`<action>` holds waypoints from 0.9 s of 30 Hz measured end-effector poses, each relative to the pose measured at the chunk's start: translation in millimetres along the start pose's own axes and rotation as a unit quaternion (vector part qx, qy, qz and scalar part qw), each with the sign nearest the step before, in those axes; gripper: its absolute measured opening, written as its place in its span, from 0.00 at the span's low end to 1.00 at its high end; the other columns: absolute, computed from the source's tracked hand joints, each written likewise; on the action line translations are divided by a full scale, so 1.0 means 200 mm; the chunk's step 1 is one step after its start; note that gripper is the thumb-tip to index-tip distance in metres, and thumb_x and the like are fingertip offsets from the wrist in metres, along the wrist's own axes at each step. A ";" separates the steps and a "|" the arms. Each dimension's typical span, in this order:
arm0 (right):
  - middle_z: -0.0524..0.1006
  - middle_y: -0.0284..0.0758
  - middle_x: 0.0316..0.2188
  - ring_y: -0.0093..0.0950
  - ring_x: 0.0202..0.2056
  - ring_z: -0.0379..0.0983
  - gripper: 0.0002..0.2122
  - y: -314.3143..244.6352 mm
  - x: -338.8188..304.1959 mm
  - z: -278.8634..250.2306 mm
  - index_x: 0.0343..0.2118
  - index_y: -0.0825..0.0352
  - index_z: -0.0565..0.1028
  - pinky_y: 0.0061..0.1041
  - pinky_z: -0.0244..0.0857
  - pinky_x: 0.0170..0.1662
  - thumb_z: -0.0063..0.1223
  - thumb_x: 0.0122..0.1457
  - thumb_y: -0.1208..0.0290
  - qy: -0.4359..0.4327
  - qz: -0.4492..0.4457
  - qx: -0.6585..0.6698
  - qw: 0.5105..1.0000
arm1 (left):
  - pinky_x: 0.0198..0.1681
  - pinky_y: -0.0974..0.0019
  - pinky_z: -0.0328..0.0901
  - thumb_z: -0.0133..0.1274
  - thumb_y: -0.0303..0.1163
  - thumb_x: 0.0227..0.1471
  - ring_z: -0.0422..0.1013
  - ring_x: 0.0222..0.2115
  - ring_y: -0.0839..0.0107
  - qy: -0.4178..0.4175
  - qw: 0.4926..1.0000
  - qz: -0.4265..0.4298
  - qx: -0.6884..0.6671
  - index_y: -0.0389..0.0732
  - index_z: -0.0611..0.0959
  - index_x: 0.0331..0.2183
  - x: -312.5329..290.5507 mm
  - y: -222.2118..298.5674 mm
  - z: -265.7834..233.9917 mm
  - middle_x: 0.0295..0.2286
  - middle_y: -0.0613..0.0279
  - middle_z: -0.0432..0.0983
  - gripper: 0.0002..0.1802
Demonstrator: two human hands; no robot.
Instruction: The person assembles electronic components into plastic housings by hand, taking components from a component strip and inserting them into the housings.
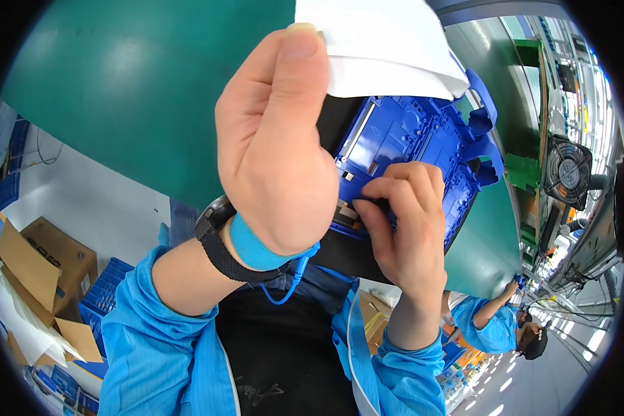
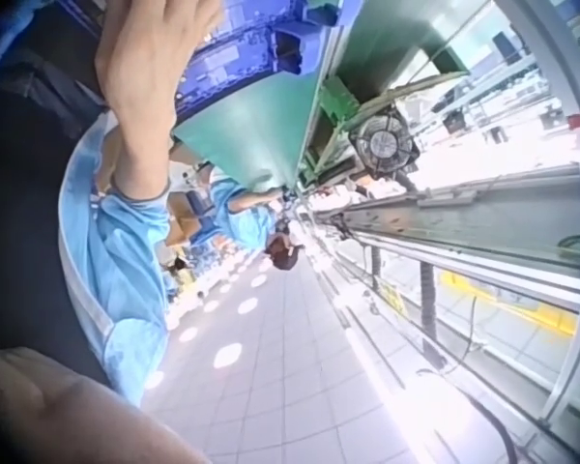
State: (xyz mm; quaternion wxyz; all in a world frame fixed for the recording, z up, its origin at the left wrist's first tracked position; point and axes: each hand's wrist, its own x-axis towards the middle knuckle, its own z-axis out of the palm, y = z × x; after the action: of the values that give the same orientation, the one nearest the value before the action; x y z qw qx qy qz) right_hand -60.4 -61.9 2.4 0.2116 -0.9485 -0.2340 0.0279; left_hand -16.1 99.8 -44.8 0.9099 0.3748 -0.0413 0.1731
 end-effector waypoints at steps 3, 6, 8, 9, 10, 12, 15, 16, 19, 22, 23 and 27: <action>0.71 0.41 0.39 0.37 0.43 0.67 0.14 -0.01 -0.09 0.00 0.38 0.69 0.73 0.31 0.60 0.50 0.61 0.47 0.78 0.110 0.073 0.077 0.988 | 0.54 0.64 0.59 0.41 0.33 0.65 0.70 0.47 0.66 0.025 0.999 0.002 0.020 0.29 0.76 0.48 0.01 0.02 0.04 0.44 0.53 0.75 0.19; 0.73 0.43 0.35 0.38 0.37 0.71 0.14 0.04 -0.27 -0.02 0.34 0.72 0.73 0.31 0.66 0.39 0.62 0.42 0.81 0.252 0.072 0.064 0.963 | 0.58 0.63 0.57 0.41 0.31 0.65 0.68 0.49 0.65 0.035 0.996 -0.046 0.070 0.26 0.75 0.48 0.02 0.07 0.06 0.45 0.52 0.75 0.19; 0.73 0.40 0.22 0.34 0.26 0.71 0.10 -0.03 -0.44 -0.04 0.27 0.70 0.72 0.29 0.63 0.30 0.64 0.42 0.79 0.256 0.085 0.149 0.951 | 0.59 0.61 0.57 0.42 0.30 0.64 0.68 0.50 0.64 0.032 0.988 -0.116 0.098 0.25 0.75 0.47 0.05 0.13 0.02 0.46 0.52 0.74 0.18; 0.74 0.38 0.22 0.33 0.25 0.72 0.10 -0.07 -0.51 -0.03 0.26 0.68 0.74 0.30 0.65 0.30 0.67 0.43 0.75 0.202 0.067 0.217 0.953 | 0.59 0.60 0.58 0.42 0.31 0.64 0.68 0.51 0.64 0.031 0.987 -0.143 0.072 0.26 0.75 0.47 0.06 0.14 -0.02 0.47 0.51 0.73 0.18; 0.77 0.38 0.24 0.33 0.27 0.75 0.11 -0.11 -0.55 -0.03 0.27 0.67 0.76 0.30 0.68 0.31 0.70 0.43 0.71 0.116 0.043 0.276 0.953 | 0.54 0.63 0.61 0.43 0.31 0.64 0.69 0.47 0.68 0.050 0.983 -0.170 0.041 0.26 0.76 0.44 0.09 0.18 -0.02 0.43 0.54 0.75 0.16; 0.78 0.38 0.28 0.37 0.32 0.77 0.13 -0.22 -0.62 0.10 0.30 0.69 0.78 0.31 0.71 0.36 0.71 0.46 0.67 -0.043 0.053 0.388 0.919 | 0.49 0.67 0.64 0.44 0.31 0.64 0.71 0.42 0.72 0.044 0.979 -0.198 0.008 0.27 0.78 0.42 0.09 0.24 -0.01 0.40 0.57 0.76 0.15; 0.76 0.40 0.38 0.31 0.34 0.73 0.17 -0.32 -0.73 0.42 0.41 0.70 0.74 0.28 0.69 0.36 0.65 0.53 0.66 -0.155 0.115 0.487 0.852 | 0.47 0.62 0.64 0.43 0.32 0.63 0.71 0.42 0.69 -0.008 0.943 -0.333 0.000 0.31 0.77 0.40 -0.04 0.25 0.05 0.39 0.57 0.75 0.14; 0.75 0.37 0.36 0.30 0.33 0.72 0.17 -0.34 -0.73 0.47 0.41 0.70 0.74 0.28 0.69 0.35 0.66 0.53 0.67 -0.142 0.151 0.495 0.844 | 0.47 0.63 0.64 0.44 0.32 0.62 0.70 0.41 0.70 -0.030 0.926 -0.377 -0.001 0.33 0.76 0.36 -0.11 0.25 0.02 0.37 0.59 0.75 0.11; 0.74 0.34 0.34 0.26 0.32 0.71 0.19 -0.32 -0.71 0.56 0.44 0.69 0.72 0.26 0.68 0.34 0.66 0.52 0.71 -0.006 0.220 0.668 0.711 | 0.44 0.65 0.64 0.45 0.35 0.62 0.70 0.38 0.72 -0.060 0.879 -0.472 -0.037 0.35 0.75 0.35 -0.30 0.28 0.14 0.34 0.59 0.75 0.12; 0.75 0.39 0.44 0.28 0.42 0.74 0.21 -0.22 -0.89 0.71 0.52 0.68 0.70 0.27 0.70 0.43 0.59 0.56 0.70 0.163 0.310 0.732 0.585 | 0.46 0.67 0.63 0.44 0.34 0.64 0.69 0.39 0.74 -0.123 0.788 -0.595 -0.096 0.34 0.76 0.36 -0.48 0.28 0.18 0.37 0.61 0.74 0.13; 0.75 0.39 0.45 0.29 0.44 0.74 0.20 -0.20 -0.92 0.70 0.52 0.69 0.71 0.27 0.70 0.45 0.56 0.60 0.66 0.212 0.371 0.871 0.243 | 0.48 0.60 0.65 0.46 0.32 0.61 0.72 0.43 0.64 -0.137 0.763 -0.617 -0.134 0.29 0.77 0.40 -0.56 0.25 0.17 0.39 0.53 0.76 0.15; 0.77 0.41 0.34 0.29 0.33 0.77 0.21 -0.15 -0.95 0.57 0.39 0.71 0.74 0.27 0.73 0.37 0.43 0.67 0.53 0.383 0.023 0.924 0.005 | 0.38 0.72 0.60 0.44 0.30 0.63 0.66 0.33 0.79 -0.337 0.768 -0.543 0.043 0.27 0.78 0.40 -0.63 0.31 0.31 0.32 0.63 0.74 0.15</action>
State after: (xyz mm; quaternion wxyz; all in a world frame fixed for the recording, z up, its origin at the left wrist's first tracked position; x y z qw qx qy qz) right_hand -259.5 -80.2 -97.3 0.9660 0.1743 0.1274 -0.1421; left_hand -152.7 61.4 14.0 0.7624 0.4075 -0.1275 -0.4863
